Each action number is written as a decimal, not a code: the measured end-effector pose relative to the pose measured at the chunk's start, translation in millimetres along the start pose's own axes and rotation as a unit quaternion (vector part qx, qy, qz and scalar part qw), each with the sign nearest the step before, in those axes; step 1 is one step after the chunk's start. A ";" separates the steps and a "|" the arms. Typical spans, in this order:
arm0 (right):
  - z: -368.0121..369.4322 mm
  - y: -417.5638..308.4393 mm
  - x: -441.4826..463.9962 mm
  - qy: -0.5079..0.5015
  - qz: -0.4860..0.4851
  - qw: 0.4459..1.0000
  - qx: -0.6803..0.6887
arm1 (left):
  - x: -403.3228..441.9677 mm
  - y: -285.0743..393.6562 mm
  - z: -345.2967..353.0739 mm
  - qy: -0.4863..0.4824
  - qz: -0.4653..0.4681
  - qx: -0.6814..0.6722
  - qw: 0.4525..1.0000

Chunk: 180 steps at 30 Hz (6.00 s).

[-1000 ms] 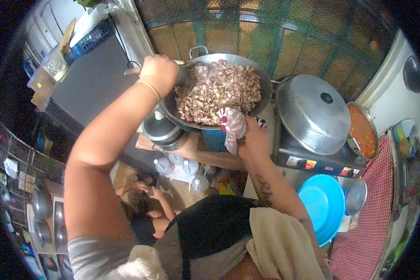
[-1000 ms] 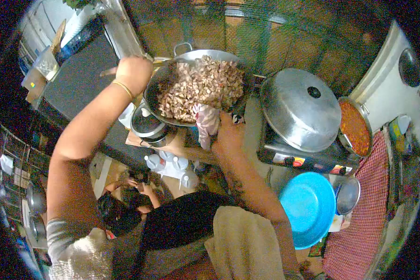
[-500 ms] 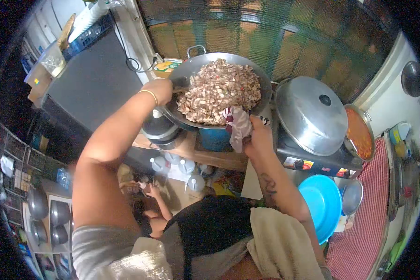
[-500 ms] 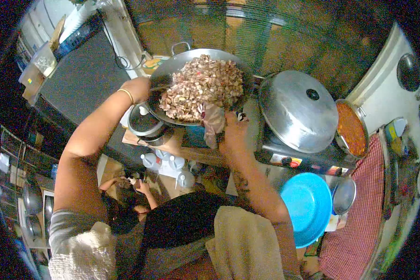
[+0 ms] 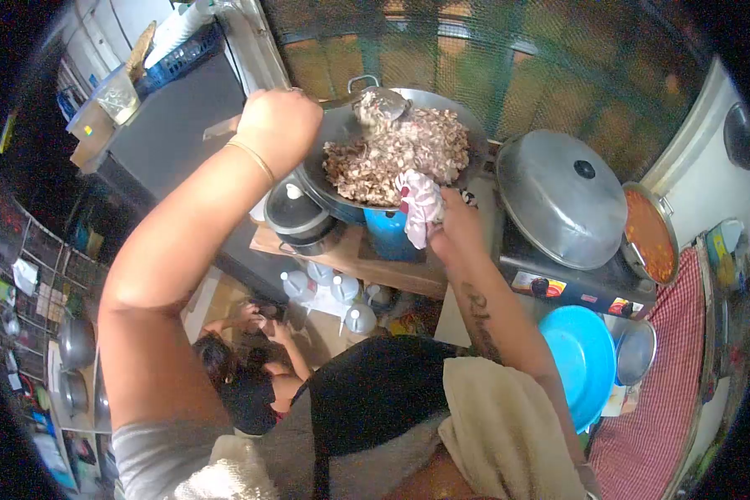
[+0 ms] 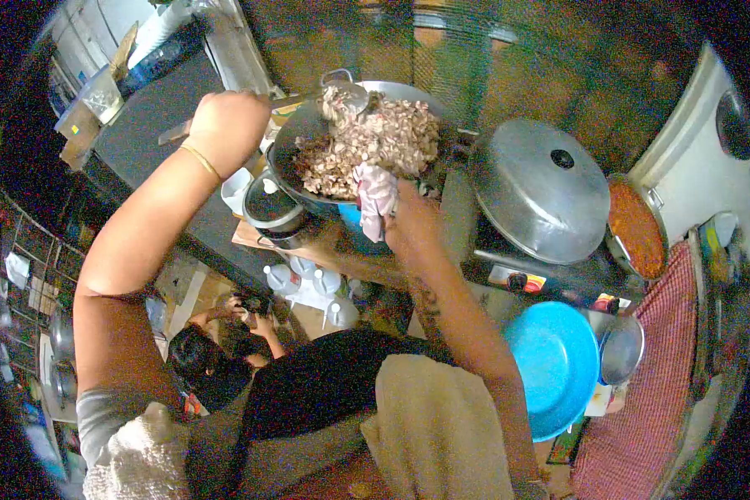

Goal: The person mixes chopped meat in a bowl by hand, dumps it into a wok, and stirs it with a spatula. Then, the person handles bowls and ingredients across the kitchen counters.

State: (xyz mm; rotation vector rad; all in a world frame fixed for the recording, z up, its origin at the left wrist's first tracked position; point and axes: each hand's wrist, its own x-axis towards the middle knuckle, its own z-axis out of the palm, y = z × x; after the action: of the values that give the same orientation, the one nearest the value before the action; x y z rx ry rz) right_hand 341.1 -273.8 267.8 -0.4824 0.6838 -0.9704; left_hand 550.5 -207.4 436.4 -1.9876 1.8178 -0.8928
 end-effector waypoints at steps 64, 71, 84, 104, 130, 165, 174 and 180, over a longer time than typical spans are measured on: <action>-39.6 -44.6 54.7 0.021 -0.059 0.995 -0.082 | 102.8 10.3 196.1 -0.149 -0.041 -0.160 0.975; -33.7 -39.2 56.4 0.072 -0.050 0.994 -0.070 | 76.9 3.3 176.2 -0.226 -0.018 -0.237 0.945; -30.6 -27.3 50.1 0.036 -0.071 0.997 -0.002 | 36.5 -24.4 22.4 -0.080 -0.011 -0.047 0.996; -77.3 -75.1 101.6 -0.013 0.035 0.979 -0.202 | 59.4 16.0 20.7 -0.028 0.056 0.074 0.995; -91.1 49.1 83.2 0.114 -0.159 0.949 -0.248 | 56.5 -30.5 113.7 -0.064 -0.025 -0.130 0.989; -63.0 -6.2 53.2 -0.003 -0.042 0.999 -0.029 | 69.7 25.8 146.2 -0.260 -0.037 -0.189 0.946; -31.5 8.6 27.9 -0.034 -0.032 0.990 0.132 | 1.6 36.1 128.8 -0.034 0.063 -0.339 0.938; -47.3 19.6 42.3 -0.101 0.060 0.971 0.210 | -52.1 27.8 39.8 -0.071 -0.019 -0.337 0.938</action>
State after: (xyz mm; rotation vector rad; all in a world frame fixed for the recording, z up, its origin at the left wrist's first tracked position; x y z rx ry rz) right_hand 335.0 -304.4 209.2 -0.1604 0.3063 -0.9067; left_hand 553.3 -168.4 376.9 -2.3886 2.1964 -0.1037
